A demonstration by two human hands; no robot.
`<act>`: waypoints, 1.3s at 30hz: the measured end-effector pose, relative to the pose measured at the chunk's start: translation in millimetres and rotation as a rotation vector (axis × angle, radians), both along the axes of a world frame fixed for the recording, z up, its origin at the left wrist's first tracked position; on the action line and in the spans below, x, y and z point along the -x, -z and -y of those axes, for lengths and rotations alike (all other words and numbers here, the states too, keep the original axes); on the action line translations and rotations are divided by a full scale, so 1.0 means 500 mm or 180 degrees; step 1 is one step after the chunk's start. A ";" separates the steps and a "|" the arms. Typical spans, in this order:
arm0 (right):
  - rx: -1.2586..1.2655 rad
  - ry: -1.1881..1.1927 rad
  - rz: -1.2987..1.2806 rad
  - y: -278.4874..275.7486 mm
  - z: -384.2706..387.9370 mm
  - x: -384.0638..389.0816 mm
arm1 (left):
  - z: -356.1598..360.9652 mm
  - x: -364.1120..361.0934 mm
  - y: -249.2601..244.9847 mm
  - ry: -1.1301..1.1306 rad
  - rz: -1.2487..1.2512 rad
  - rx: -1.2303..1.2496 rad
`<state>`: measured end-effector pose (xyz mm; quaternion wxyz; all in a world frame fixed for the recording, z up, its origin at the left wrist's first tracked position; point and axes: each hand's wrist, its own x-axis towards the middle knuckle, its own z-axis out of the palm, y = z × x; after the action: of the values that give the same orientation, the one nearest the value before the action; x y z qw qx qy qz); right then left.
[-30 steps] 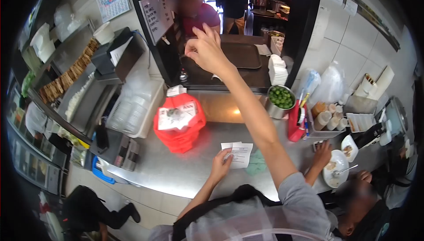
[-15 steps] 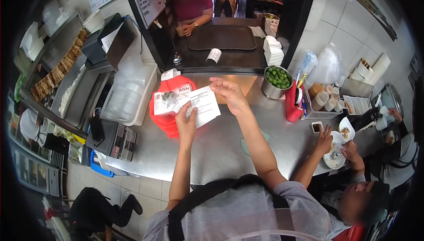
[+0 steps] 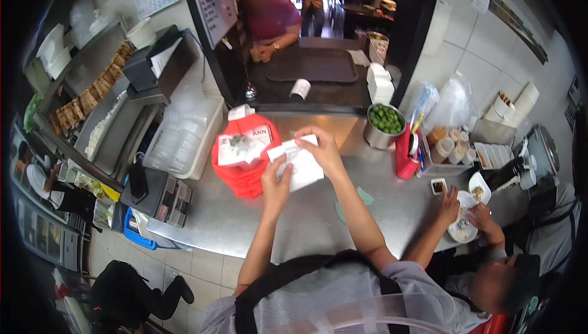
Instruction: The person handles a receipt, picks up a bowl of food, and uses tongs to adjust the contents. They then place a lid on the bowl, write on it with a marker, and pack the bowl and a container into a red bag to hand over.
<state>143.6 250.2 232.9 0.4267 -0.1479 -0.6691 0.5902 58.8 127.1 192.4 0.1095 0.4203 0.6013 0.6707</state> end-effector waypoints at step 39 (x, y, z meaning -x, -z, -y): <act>-0.1004 0.0041 0.0284 -0.021 0.030 -0.102 | -0.023 -0.055 -0.056 -0.0306 -0.0386 -0.0226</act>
<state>194.8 235.1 243.4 0.4183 -0.1095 -0.7708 0.4679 86.2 138.7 220.2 0.0256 0.4344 0.6022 0.6694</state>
